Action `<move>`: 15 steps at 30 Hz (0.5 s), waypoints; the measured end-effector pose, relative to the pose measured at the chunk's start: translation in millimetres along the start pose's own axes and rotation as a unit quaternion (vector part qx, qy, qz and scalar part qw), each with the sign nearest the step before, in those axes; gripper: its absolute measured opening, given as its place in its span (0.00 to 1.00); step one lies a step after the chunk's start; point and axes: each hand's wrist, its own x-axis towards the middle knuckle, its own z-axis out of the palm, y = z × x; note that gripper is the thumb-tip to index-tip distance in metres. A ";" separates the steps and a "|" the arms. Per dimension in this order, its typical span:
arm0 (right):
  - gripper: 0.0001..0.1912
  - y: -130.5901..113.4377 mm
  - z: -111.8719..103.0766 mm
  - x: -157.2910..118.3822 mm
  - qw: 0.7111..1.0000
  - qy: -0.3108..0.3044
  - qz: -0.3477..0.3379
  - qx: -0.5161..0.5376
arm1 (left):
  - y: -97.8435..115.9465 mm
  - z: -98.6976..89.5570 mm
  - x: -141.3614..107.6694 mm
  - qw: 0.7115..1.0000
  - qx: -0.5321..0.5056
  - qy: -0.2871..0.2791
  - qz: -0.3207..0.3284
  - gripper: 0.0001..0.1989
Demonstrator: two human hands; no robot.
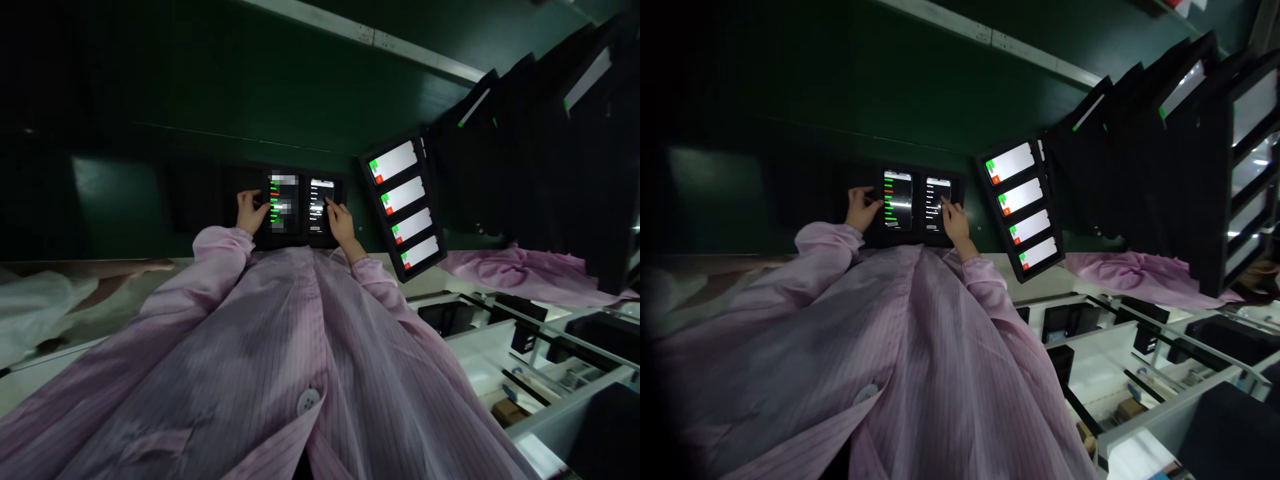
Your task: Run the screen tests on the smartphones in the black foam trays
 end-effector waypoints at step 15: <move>0.27 2.0 8.7 11.1 1.000 -0.003 0.005 -0.020 | 1.3 2.2 -1.4 1.000 0.002 0.009 0.001 0.22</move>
